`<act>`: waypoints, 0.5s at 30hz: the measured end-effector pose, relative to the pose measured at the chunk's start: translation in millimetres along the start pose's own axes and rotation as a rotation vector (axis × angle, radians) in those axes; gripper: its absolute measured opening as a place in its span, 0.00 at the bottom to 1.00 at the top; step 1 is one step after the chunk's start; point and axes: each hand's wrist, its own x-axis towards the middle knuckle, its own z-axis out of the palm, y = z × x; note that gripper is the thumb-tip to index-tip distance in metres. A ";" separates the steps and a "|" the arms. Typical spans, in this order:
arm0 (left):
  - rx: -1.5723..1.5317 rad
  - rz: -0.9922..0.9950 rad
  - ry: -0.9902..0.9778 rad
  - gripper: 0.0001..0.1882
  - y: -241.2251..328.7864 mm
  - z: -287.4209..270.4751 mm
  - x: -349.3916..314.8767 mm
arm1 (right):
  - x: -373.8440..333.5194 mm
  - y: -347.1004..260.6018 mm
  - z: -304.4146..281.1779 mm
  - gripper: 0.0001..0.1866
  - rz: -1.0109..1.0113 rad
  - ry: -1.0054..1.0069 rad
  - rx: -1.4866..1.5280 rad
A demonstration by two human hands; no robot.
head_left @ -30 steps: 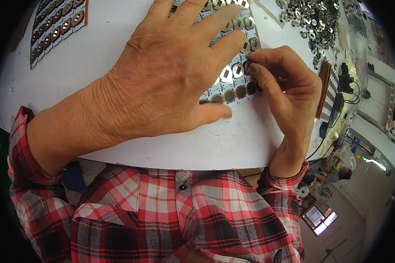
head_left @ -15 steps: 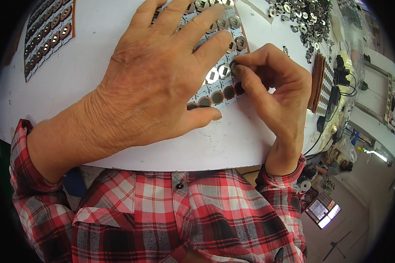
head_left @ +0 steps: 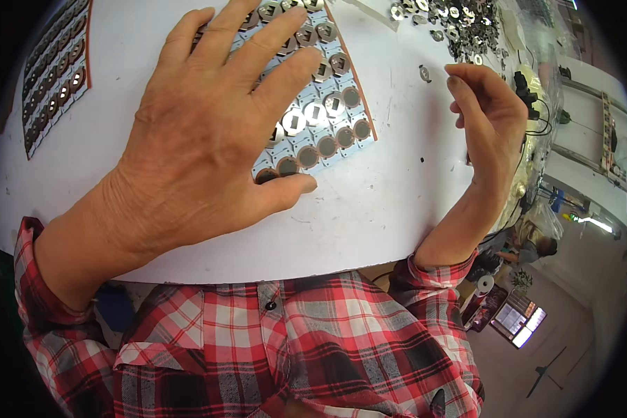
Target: Assembling small circular metal parts into a grid-based storage tray.
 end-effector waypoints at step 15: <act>0.020 -0.013 -0.011 0.51 5.4 -6.3 -0.3 | 0.6 0.0 19.6 0.11 -0.156 -0.144 0.050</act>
